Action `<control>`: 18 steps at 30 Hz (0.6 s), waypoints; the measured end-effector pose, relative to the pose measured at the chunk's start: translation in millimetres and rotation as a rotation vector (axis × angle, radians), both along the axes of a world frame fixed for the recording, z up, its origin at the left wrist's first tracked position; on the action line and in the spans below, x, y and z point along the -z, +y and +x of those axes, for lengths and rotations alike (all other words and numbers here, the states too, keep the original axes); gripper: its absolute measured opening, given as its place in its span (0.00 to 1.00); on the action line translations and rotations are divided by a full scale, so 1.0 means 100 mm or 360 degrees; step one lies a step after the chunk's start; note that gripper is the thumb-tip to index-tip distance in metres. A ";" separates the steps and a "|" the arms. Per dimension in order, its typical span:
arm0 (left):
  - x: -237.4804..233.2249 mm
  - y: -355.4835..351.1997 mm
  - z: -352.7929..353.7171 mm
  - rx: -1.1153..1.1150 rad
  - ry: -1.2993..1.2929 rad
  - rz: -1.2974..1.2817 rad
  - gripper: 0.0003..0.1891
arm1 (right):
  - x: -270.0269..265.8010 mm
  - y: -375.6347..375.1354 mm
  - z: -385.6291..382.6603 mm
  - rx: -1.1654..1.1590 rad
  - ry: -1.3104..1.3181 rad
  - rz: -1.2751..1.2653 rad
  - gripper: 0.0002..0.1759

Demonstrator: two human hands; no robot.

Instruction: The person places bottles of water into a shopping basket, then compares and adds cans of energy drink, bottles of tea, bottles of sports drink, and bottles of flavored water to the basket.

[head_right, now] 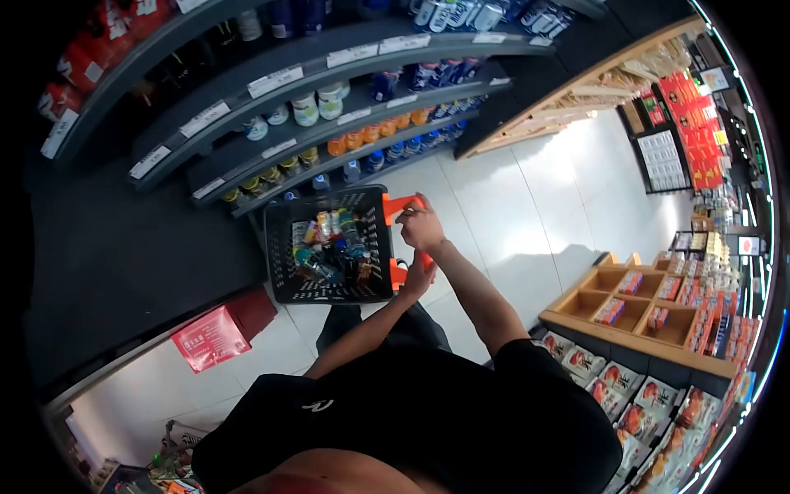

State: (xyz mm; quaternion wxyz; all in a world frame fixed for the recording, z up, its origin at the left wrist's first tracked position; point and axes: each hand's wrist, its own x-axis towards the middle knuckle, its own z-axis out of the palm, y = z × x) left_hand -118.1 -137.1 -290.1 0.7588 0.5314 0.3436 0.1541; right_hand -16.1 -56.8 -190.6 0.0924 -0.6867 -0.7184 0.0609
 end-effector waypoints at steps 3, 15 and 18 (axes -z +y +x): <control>0.02 -0.07 0.00 -0.0217 0.0092 0.0417 0.27 | -0.10 -0.02 -0.01 -0.0041 0.0010 -0.0072 0.08; -0.34 -0.18 -0.06 -0.0039 -0.0126 -0.0123 0.26 | -0.16 -0.44 0.27 -0.0315 0.0154 -0.0338 0.05; -0.34 -0.27 0.00 -0.0063 -0.0019 -0.0072 0.22 | -0.07 -0.50 0.46 -0.0427 0.0265 -0.0381 0.06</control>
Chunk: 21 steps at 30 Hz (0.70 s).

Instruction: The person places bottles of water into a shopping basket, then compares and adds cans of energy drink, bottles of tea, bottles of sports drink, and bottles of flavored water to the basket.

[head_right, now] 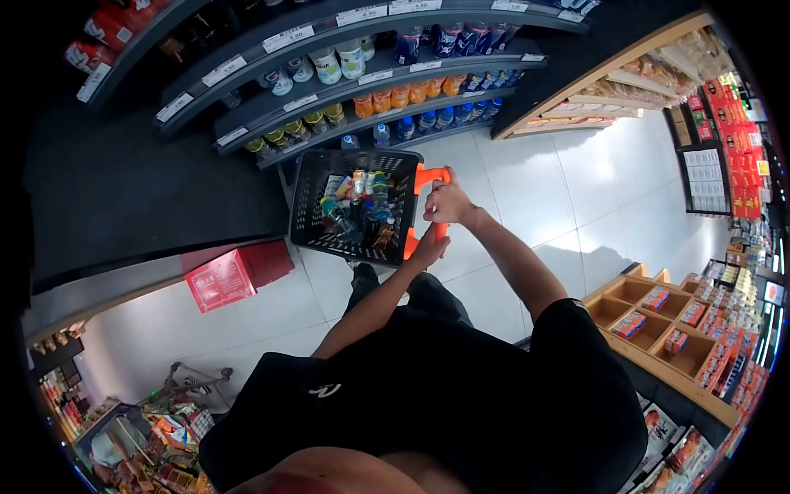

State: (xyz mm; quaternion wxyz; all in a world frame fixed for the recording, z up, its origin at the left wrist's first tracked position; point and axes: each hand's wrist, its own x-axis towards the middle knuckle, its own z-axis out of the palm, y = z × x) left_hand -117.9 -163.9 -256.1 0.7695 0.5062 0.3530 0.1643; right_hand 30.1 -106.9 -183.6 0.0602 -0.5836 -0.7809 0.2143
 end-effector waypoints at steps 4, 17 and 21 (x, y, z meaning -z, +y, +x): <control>0.18 -0.17 0.14 -0.0027 0.0066 0.0004 0.20 | -0.03 -0.15 0.22 -0.0155 -0.0069 -0.0270 0.05; 0.03 -0.69 -0.13 0.0248 0.0842 0.0882 0.15 | -0.14 -1.18 0.16 0.0045 0.0033 -0.0535 0.10; 0.07 -0.82 -0.62 0.0572 0.0720 0.0945 0.16 | -0.13 -1.69 -0.32 0.0130 -0.0360 -0.0640 0.22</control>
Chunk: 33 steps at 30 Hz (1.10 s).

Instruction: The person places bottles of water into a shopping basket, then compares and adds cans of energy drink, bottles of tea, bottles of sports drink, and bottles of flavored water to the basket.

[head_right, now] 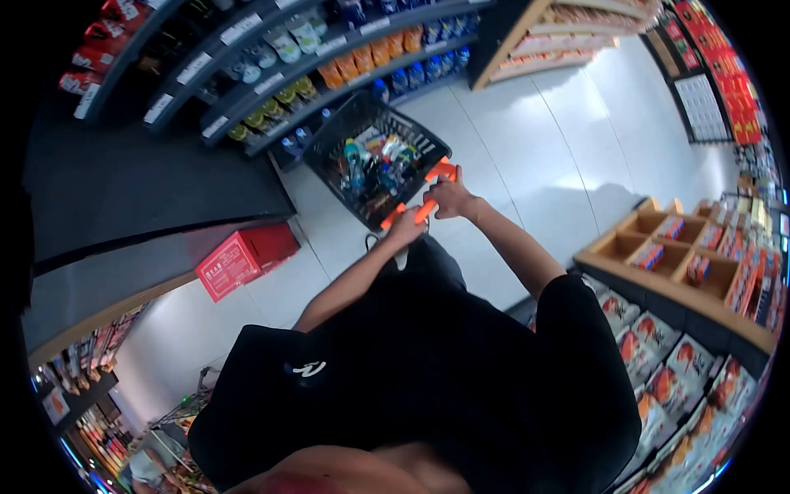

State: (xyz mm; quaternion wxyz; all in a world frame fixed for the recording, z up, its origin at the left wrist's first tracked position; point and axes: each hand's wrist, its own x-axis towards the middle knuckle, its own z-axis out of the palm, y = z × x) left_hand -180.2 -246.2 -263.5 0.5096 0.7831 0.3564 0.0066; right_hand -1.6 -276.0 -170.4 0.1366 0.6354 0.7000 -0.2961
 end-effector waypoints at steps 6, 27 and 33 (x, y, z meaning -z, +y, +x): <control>-0.48 0.02 -0.53 0.0230 0.0073 0.0235 0.19 | 0.15 -0.24 -0.70 0.0123 -0.0209 0.0059 0.16; -0.57 0.64 -0.65 0.0688 0.0347 0.0106 0.17 | 0.18 -0.07 -0.96 0.0468 0.0528 -0.0027 0.21; -0.87 0.82 -0.36 0.0725 0.0696 0.0063 0.14 | 0.40 0.16 -0.55 0.0287 0.1006 -0.0047 0.24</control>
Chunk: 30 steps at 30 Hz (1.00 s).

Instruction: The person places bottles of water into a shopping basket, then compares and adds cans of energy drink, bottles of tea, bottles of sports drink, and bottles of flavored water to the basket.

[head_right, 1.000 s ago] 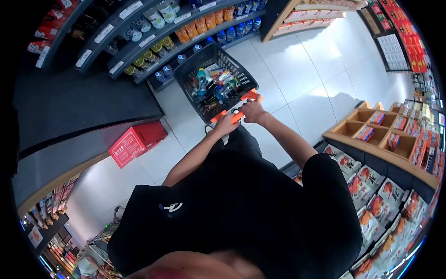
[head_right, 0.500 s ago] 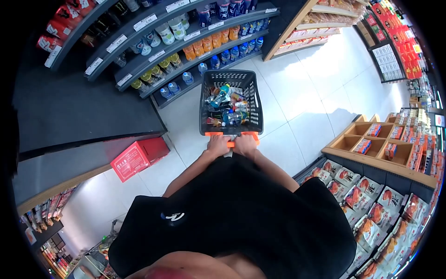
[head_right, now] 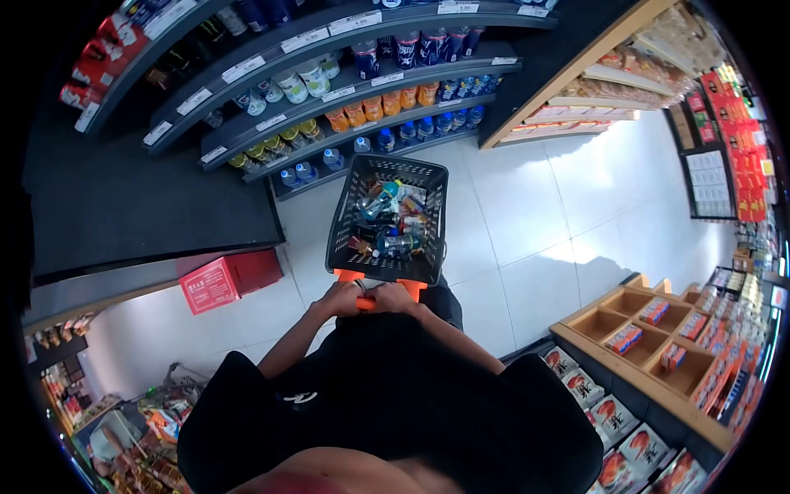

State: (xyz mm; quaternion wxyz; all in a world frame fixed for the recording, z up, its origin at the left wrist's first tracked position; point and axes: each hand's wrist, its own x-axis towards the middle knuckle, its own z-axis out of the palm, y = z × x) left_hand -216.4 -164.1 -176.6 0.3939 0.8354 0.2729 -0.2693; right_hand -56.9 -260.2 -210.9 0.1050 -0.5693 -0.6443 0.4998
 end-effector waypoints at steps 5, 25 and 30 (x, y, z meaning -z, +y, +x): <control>0.12 0.20 -0.23 0.0106 0.0161 0.0136 0.09 | -0.03 0.36 -0.19 -0.0292 0.0005 -0.0038 0.23; 0.22 2.26 -1.46 -0.0777 -0.0816 0.1164 0.18 | 0.00 2.48 -1.53 0.0572 0.1289 -0.0656 0.20; -0.22 2.46 -1.07 -0.0965 -0.0256 0.0868 0.18 | 0.26 2.56 -0.82 0.0392 0.0935 -0.0936 0.17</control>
